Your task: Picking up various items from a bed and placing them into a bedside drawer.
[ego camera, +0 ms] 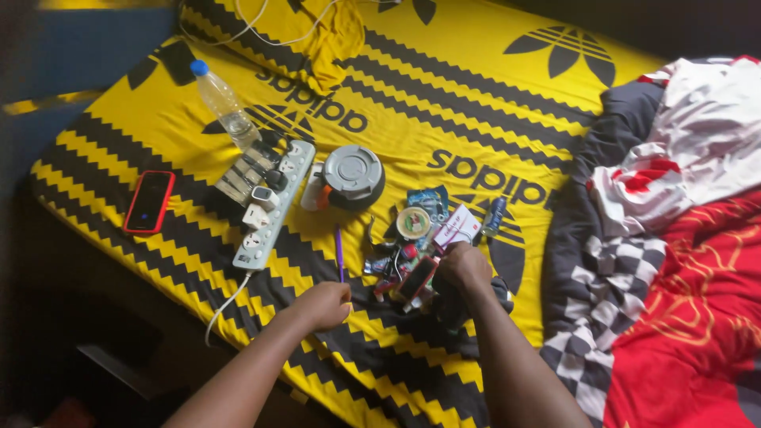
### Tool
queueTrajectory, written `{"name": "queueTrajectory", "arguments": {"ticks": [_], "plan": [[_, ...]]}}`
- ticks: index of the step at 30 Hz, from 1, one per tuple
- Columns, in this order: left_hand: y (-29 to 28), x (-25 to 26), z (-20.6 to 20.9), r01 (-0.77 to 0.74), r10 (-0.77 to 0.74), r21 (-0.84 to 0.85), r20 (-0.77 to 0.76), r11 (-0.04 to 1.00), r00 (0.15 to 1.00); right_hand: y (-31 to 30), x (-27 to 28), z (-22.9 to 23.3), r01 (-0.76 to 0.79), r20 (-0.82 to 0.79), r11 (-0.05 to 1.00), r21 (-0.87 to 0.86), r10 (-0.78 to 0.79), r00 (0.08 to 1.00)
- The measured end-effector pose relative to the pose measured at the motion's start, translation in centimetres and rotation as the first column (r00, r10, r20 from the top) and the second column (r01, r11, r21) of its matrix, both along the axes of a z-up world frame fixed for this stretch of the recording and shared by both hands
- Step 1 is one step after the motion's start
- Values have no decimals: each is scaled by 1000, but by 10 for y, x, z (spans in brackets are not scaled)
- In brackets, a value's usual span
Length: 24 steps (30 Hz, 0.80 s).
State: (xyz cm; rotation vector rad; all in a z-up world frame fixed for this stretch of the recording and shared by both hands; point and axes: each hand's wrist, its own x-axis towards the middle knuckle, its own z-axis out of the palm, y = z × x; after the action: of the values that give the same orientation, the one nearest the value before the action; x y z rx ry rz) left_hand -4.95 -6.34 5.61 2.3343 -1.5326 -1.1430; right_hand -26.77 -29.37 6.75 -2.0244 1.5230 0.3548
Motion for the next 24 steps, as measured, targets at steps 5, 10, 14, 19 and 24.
{"name": "queueTrajectory", "arguments": {"ticks": [5,10,14,19,24], "plan": [[30,14,-1,-52,53,-31,35,998,998,-44,31,-19,202,-30,978,-51,-204,979],[53,22,13,-163,167,132,-23,978,986,-75,30,-67,256,-116,967,-7,-255,960],[70,25,14,-137,145,173,-38,975,989,-66,12,-46,296,-126,954,40,-289,949],[56,33,18,-88,102,217,-56,972,993,-114,-43,-74,280,-72,960,27,-278,958],[33,37,13,7,-5,44,-48,999,999,-122,-106,-57,258,356,794,550,-502,788]]}}
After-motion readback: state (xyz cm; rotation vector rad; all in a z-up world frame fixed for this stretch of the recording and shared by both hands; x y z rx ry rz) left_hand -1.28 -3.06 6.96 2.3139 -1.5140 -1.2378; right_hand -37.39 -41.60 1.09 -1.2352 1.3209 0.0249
